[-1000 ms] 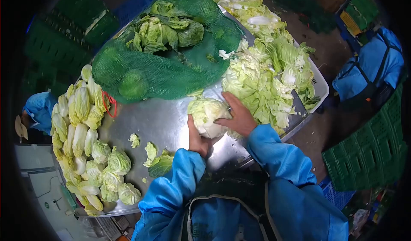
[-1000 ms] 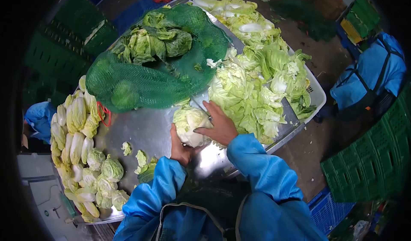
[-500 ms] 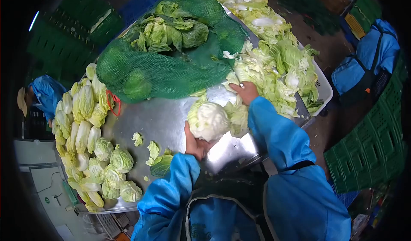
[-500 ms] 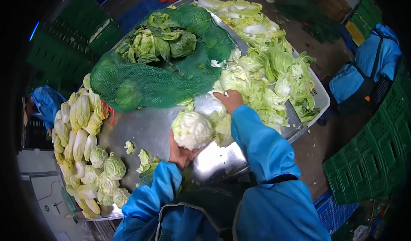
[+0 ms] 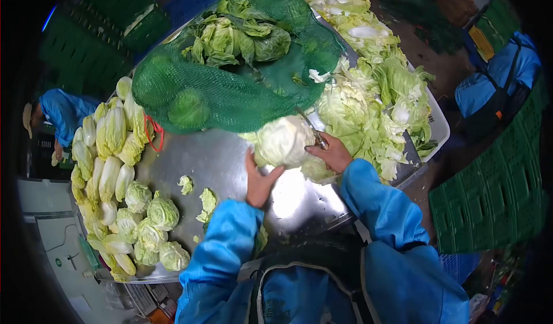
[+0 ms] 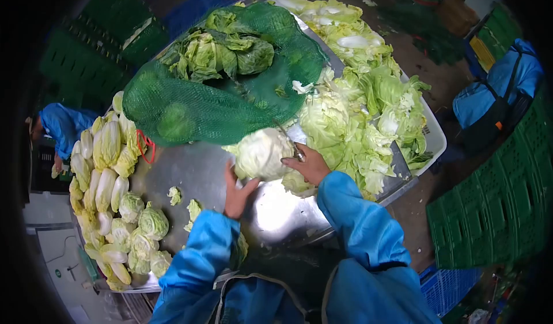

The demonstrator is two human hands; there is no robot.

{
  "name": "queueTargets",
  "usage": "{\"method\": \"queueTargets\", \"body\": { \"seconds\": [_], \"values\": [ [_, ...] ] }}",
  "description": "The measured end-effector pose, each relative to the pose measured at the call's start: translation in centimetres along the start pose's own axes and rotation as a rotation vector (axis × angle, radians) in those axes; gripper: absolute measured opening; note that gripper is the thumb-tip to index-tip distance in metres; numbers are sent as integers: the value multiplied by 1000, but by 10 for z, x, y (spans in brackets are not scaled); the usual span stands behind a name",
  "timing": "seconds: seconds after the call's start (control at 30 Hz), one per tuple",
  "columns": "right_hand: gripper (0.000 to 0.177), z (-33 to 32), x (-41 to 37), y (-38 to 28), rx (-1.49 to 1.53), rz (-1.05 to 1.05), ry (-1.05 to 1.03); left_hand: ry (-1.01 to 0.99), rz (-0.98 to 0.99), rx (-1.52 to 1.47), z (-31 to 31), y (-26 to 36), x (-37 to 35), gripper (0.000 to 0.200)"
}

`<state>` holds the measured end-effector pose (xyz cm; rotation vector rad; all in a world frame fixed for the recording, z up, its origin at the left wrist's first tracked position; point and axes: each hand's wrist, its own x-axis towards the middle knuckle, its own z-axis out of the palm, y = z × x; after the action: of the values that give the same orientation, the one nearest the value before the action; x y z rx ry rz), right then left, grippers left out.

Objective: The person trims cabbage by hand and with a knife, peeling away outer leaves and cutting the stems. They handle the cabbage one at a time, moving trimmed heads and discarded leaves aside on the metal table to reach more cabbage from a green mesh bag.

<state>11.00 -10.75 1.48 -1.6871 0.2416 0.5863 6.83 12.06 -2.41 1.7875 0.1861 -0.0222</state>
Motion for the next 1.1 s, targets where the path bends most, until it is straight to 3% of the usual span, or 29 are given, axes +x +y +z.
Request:
{"method": "queueTargets", "body": {
  "seconds": [0.03,0.17,0.23,0.27,0.3,0.37,0.5,0.57,0.97,1.0,1.07,1.1],
  "values": [
    [61,-1,-2,-4,13,141,-44,-147,66,-116,7,7,15,91],
    [51,5,-4,20,41,45,62,-97,44,-275,37,15,54,93],
    [31,6,-6,45,-253,-508,540,-78,132,-75,43,10,59,95],
    [27,1,-12,42,-451,-530,544,-86,125,-78,45,8,58,95],
    [27,-1,-16,36,-451,-520,549,-59,155,5,46,7,56,97],
    [21,-1,-16,26,-696,-278,339,-39,191,88,47,9,53,98],
    [23,4,1,38,-713,-243,324,-33,212,273,40,38,52,99],
    [23,5,5,39,-714,-192,309,-69,467,462,42,52,63,100],
    [36,0,98,55,-849,101,246,-160,381,381,37,33,80,101],
    [36,-5,98,66,-857,94,250,-166,367,337,31,26,79,103],
    [33,-26,96,83,-769,-165,228,-197,302,147,13,9,69,110],
    [29,-39,83,72,-653,-126,122,-234,238,3,1,0,55,109]
  ]
}}
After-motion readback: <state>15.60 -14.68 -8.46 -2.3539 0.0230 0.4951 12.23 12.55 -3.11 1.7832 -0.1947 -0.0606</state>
